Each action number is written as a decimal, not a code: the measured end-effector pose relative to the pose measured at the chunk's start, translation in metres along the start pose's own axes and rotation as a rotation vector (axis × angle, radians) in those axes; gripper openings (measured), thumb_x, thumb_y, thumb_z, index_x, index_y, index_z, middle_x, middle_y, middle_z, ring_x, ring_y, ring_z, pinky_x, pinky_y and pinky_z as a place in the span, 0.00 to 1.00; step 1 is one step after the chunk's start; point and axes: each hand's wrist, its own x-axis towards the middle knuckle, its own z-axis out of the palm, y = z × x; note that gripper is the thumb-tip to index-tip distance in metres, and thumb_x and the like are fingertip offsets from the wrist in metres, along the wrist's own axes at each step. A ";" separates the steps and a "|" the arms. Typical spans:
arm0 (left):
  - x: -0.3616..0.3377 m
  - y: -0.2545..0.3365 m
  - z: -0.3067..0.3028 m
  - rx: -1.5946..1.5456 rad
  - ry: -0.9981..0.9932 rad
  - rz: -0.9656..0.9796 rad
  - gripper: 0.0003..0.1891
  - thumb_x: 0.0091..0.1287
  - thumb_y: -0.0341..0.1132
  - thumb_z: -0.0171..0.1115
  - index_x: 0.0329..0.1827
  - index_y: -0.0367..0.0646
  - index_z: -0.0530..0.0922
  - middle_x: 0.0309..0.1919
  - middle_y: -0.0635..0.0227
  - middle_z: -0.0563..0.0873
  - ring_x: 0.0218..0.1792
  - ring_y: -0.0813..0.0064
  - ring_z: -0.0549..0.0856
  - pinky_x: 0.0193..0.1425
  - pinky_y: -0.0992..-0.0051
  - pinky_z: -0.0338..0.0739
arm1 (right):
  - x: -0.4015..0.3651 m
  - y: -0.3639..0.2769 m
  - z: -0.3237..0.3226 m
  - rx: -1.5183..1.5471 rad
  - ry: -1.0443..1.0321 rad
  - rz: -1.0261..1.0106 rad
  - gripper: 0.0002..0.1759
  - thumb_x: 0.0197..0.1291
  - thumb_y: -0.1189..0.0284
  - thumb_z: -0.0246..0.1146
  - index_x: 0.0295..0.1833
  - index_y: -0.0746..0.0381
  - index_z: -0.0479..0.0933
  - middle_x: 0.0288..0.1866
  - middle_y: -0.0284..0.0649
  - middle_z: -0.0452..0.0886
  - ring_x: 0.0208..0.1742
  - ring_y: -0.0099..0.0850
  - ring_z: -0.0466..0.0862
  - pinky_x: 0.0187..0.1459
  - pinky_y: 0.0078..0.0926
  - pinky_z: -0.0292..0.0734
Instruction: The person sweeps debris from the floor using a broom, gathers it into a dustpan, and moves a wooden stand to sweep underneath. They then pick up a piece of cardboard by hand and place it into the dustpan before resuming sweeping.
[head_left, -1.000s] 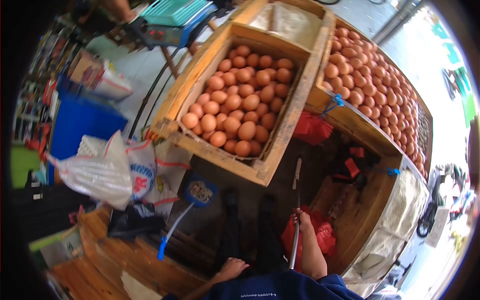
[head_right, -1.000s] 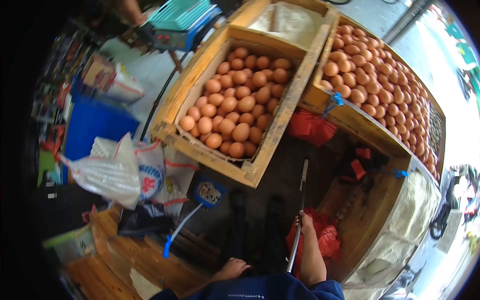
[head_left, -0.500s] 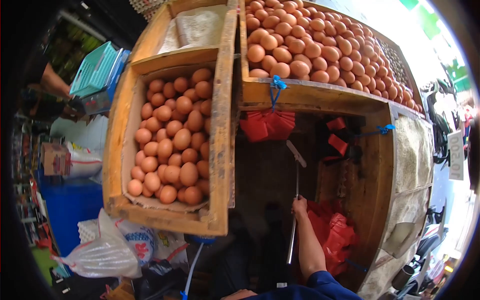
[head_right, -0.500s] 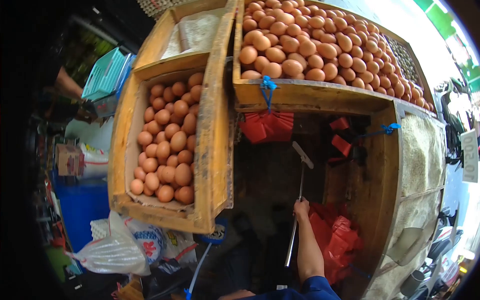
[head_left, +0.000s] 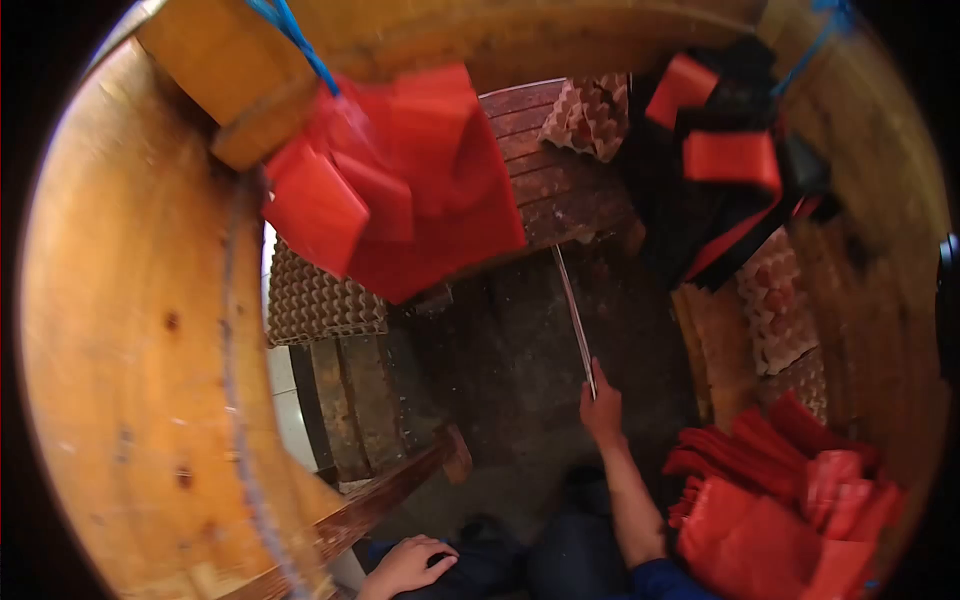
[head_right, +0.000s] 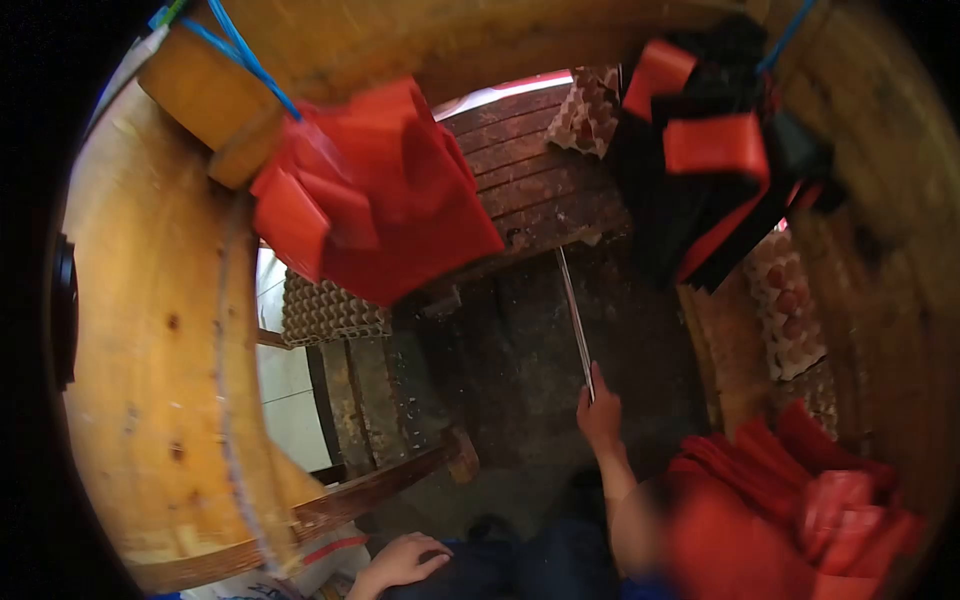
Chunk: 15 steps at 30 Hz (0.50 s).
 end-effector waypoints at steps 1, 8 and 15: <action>0.018 -0.014 0.006 0.011 -0.077 0.052 0.14 0.67 0.44 0.55 0.44 0.47 0.83 0.41 0.61 0.85 0.44 0.57 0.80 0.54 0.62 0.73 | 0.014 0.010 0.014 0.008 0.010 -0.006 0.27 0.59 0.73 0.56 0.66 0.61 0.67 0.31 0.58 0.80 0.35 0.57 0.80 0.35 0.49 0.74; 0.028 -0.035 0.023 0.099 -0.072 0.103 0.17 0.68 0.46 0.54 0.51 0.45 0.80 0.38 0.61 0.83 0.43 0.60 0.81 0.52 0.65 0.75 | 0.122 0.050 0.071 -0.157 -0.035 -0.189 0.27 0.62 0.70 0.55 0.68 0.56 0.65 0.35 0.59 0.80 0.38 0.58 0.80 0.40 0.48 0.75; -0.034 -0.001 0.056 0.129 0.011 0.063 0.17 0.64 0.41 0.59 0.49 0.39 0.77 0.42 0.53 0.81 0.47 0.55 0.78 0.54 0.61 0.72 | 0.154 0.039 0.079 -0.327 -0.171 -0.267 0.27 0.64 0.68 0.51 0.70 0.54 0.62 0.33 0.60 0.80 0.36 0.59 0.79 0.42 0.54 0.74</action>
